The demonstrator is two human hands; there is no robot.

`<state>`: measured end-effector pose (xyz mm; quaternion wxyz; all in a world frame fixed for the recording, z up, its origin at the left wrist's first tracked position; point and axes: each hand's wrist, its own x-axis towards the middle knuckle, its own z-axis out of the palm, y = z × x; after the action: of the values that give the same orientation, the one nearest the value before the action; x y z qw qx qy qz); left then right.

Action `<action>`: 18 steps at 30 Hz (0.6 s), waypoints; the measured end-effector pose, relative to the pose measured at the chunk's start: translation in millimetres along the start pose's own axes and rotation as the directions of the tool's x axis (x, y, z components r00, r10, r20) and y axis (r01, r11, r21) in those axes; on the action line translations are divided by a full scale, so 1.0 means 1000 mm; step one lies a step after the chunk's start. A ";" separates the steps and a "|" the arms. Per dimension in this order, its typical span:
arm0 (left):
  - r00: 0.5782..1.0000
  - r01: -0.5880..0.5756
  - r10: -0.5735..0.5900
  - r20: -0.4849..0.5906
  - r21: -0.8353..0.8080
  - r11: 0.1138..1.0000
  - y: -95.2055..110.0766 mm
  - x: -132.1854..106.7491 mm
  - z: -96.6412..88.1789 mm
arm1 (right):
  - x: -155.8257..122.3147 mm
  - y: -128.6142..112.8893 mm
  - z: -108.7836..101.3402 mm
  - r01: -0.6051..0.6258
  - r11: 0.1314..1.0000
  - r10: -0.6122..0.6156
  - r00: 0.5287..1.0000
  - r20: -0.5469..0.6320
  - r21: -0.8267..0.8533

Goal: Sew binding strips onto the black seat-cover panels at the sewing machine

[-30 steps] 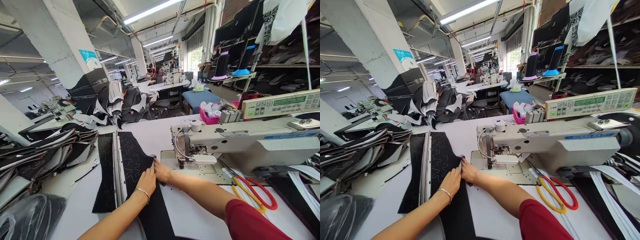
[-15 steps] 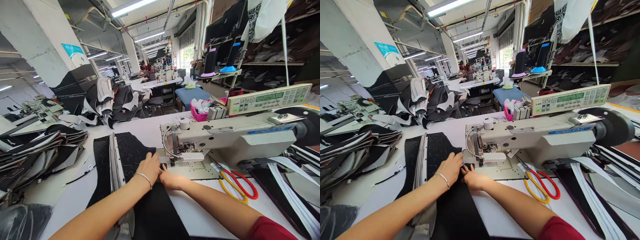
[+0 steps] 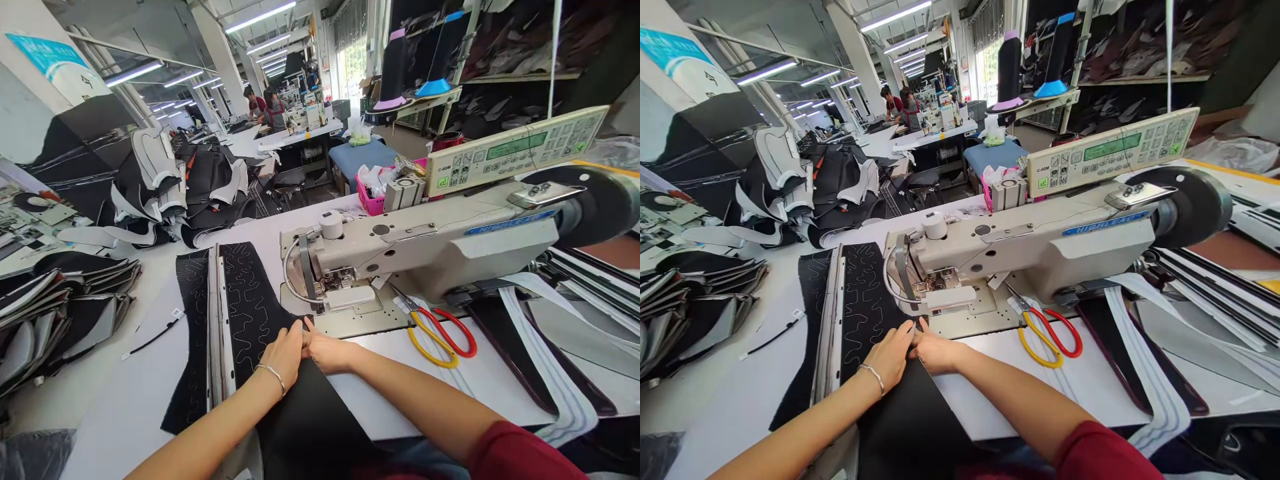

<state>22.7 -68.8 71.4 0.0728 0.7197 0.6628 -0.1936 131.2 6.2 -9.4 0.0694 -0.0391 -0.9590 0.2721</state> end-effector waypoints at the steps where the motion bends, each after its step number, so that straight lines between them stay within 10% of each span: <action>1: 1.000 -0.011 0.010 0.020 0.016 1.000 0.002 0.002 0.000 | 0.000 0.001 0.002 0.018 1.000 -0.018 1.000 -0.008 -0.012; 18: 0.988 0.132 -0.144 0.049 0.196 0.972 0.012 0.025 0.006 | -0.002 0.006 0.007 0.075 0.993 -0.081 0.995 -0.063 -0.089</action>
<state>34.8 -48.9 55.1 0.0101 0.6690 0.6869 -0.2836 132.5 7.5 -18.9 0.1103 -0.0135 -0.9678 0.2258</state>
